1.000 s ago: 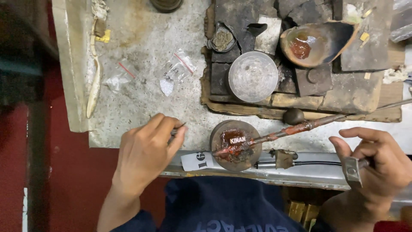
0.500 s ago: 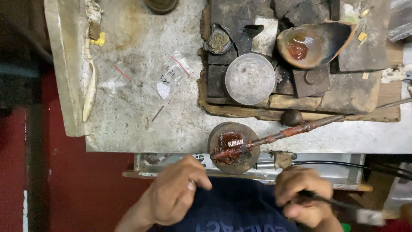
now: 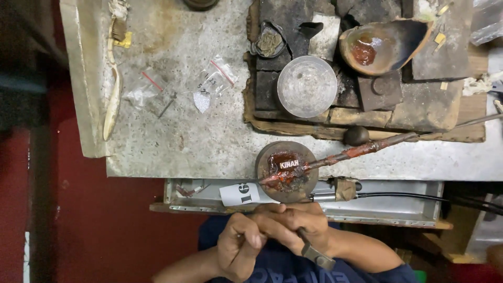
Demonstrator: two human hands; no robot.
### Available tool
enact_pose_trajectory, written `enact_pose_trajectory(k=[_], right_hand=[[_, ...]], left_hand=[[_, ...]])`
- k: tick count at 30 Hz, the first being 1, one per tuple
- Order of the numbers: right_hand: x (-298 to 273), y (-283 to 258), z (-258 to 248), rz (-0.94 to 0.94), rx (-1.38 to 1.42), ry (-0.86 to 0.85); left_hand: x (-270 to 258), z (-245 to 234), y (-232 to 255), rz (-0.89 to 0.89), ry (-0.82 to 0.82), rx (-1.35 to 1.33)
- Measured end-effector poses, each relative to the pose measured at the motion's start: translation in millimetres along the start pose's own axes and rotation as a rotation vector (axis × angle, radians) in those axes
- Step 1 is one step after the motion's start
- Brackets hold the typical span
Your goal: Shaping a small metal jewelry component using a hammer and punch on a pitch bowl, followed by measuring with calipers.
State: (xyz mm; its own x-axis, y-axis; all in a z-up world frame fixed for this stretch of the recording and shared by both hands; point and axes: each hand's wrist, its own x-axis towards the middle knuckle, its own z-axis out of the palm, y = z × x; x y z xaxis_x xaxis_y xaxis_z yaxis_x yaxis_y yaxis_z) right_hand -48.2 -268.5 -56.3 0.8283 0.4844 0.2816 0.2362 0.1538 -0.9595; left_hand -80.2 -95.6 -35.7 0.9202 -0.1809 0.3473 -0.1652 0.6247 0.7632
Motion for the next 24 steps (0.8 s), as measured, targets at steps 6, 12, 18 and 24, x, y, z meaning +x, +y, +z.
enact_pose_trajectory(k=[6, 12, 18, 24], right_hand=[[9, -10, -10, -0.020, -0.158, 0.002], [-2, -17, -22, 0.099, -0.108, -0.066], [-20, -37, -59, 0.162, -0.378, 0.107], [-51, -20, -79, 0.224, -0.518, 0.330]], left_hand=[[4, -17, 17, -0.111, 0.213, 0.565], [21, -29, 23, -0.230, -0.041, 0.532], [17, -62, 6, -0.231, 0.613, -0.205], [25, -64, 2, -0.254, 0.683, -0.436]])
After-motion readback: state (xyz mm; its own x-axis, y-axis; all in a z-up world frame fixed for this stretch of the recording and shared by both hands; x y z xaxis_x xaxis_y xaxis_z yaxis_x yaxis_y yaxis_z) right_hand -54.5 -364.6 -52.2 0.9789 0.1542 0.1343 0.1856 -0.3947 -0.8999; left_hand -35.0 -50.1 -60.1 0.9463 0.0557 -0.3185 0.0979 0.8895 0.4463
